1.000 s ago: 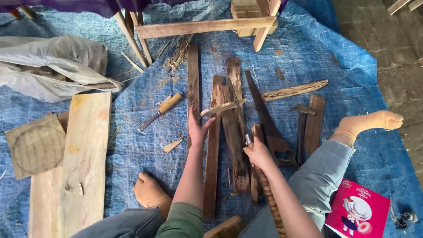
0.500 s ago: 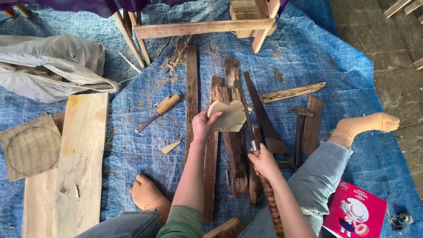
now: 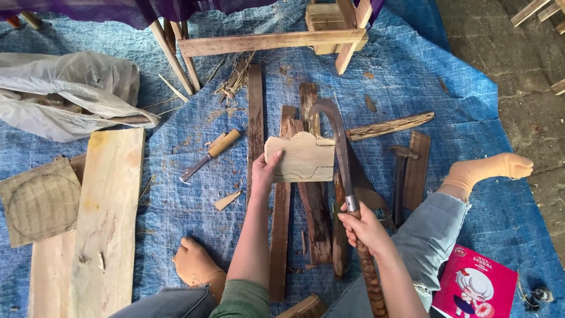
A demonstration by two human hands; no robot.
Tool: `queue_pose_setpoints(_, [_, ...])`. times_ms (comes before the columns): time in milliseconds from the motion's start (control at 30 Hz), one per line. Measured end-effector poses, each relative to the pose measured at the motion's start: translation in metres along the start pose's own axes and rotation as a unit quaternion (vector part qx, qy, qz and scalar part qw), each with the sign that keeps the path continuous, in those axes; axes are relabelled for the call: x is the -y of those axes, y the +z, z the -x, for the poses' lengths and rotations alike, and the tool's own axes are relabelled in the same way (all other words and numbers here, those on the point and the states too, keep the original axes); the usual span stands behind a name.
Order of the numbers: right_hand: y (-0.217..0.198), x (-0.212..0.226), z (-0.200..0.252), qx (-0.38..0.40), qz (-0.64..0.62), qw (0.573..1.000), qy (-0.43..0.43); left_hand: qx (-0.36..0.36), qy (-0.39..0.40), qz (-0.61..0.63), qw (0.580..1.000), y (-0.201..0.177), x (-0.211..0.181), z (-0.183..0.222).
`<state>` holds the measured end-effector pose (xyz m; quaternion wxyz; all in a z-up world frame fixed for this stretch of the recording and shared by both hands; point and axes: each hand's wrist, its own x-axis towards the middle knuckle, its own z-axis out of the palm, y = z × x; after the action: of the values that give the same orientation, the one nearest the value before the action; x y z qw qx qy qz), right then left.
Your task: Shaping a piece of wood by shaving it with a sickle to follow a drawn outline while sitting on a tarp.
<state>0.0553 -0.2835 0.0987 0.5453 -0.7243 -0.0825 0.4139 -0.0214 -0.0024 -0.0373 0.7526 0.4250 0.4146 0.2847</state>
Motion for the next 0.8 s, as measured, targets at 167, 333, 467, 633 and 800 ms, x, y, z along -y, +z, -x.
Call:
queue_pose_setpoints(167, [-0.004,-0.011,0.003,-0.03,0.039,0.999,0.009,0.011,-0.004,0.016,1.0,-0.001,0.002,0.002])
queue_pose_setpoints(333, [-0.039,-0.062,-0.033,-0.111,0.304,0.944,0.061,0.003,-0.012,0.027,1.0,-0.005,-0.001,0.007])
queue_pose_setpoints(467, [-0.046,-0.103,-0.041,-0.098,0.434,0.892,0.085,0.02,-0.031,0.023,0.999,-0.004,0.003,0.003])
queue_pose_setpoints(633, [-0.035,-0.07,-0.037,-0.105,0.403,0.909,0.023,0.045,-0.041,0.016,0.998,0.005,-0.001,0.003])
queue_pose_setpoints(800, [-0.027,0.005,-0.035,-0.149,0.109,0.97,-0.158,0.08,-0.053,0.001,0.995,0.021,-0.006,0.012])
